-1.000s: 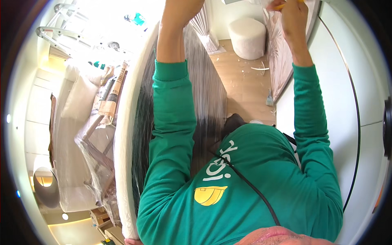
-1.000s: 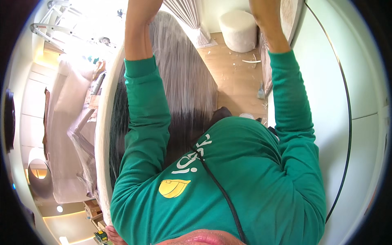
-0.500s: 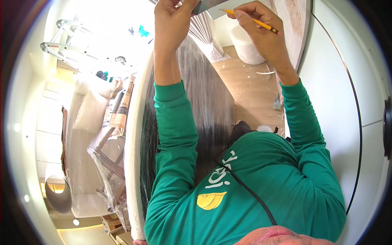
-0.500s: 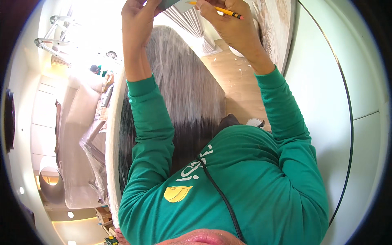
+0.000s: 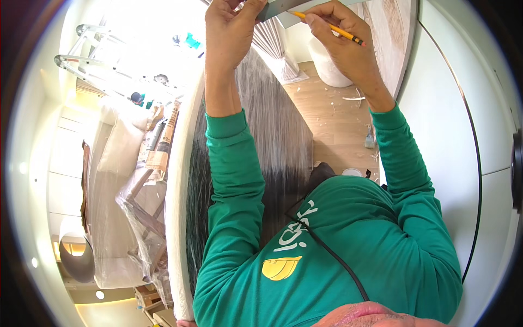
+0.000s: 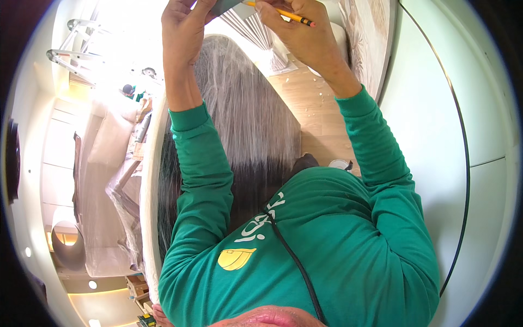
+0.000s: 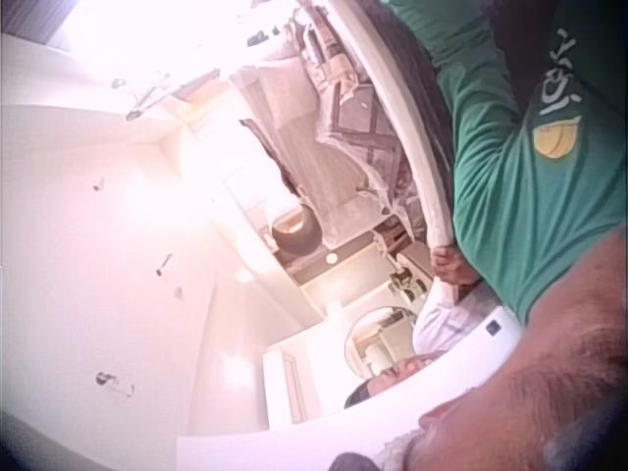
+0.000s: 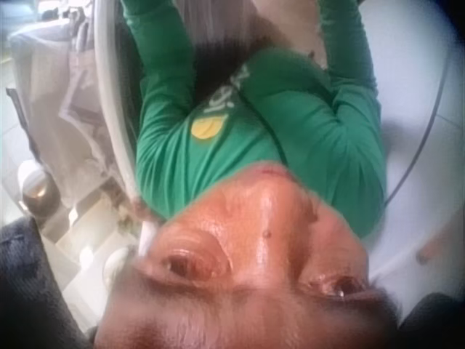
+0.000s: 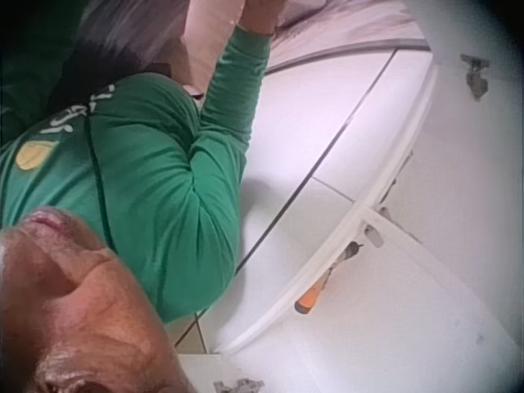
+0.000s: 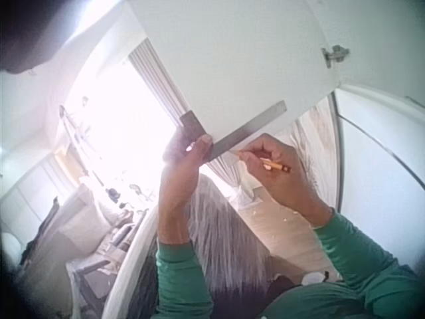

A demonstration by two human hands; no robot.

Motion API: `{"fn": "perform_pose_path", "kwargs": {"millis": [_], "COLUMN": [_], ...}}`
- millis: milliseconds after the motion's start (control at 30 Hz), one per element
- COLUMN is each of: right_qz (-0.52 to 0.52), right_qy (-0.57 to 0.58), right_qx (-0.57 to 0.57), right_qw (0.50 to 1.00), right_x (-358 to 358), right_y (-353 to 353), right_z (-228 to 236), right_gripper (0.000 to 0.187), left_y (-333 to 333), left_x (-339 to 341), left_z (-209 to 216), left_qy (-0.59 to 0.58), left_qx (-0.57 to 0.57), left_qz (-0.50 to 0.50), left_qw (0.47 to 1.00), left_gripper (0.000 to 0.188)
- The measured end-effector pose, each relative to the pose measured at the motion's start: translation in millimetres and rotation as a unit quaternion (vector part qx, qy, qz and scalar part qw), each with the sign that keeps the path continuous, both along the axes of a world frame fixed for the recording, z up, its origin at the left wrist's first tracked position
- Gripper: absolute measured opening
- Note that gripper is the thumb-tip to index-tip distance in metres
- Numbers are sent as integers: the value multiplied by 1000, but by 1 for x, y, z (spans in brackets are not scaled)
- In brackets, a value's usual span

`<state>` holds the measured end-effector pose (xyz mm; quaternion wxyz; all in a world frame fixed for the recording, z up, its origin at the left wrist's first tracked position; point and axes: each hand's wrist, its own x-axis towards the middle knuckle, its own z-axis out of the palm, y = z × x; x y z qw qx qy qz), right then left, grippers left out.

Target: The person measures a cabinet door using a metal ruler and pencil, then positions a small hinge component and secures it with a screw.

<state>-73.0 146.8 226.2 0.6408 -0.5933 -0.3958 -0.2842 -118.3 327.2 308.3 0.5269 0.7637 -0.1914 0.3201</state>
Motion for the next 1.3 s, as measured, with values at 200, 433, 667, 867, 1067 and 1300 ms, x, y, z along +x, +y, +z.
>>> {"fn": "perform_pose_path", "kwargs": {"millis": [200,433,667,867,1067,1300], "right_qz": [-7,-15,-20,-30,-15,-51], "right_qy": [-4,19,-49,-2,15,-31], "right_qx": [10,3,22,29,29,96], "right_qw": [1000,1000,998,999,999,994], "right_x": [-2,-4,2,4,1,-24], "right_y": [0,-1,3,9,7,-49], "right_z": [1,2,-2,-9,-9,-23], "right_gripper": [13,12,12,14,14,37], "left_y": [-3,-3,-3,-5,-8,3], "left_x": [-3,-2,-3,-5,-9,-45], "left_z": [0,1,0,2,3,0], "left_qy": [1,-3,-8,3,11,-78], "left_qx": [23,18,19,27,42,-116], "left_qz": [23,23,22,48,61,101], "left_qw": [999,1000,1000,998,997,985], "left_gripper": [31,34,35,35,37,23]}}
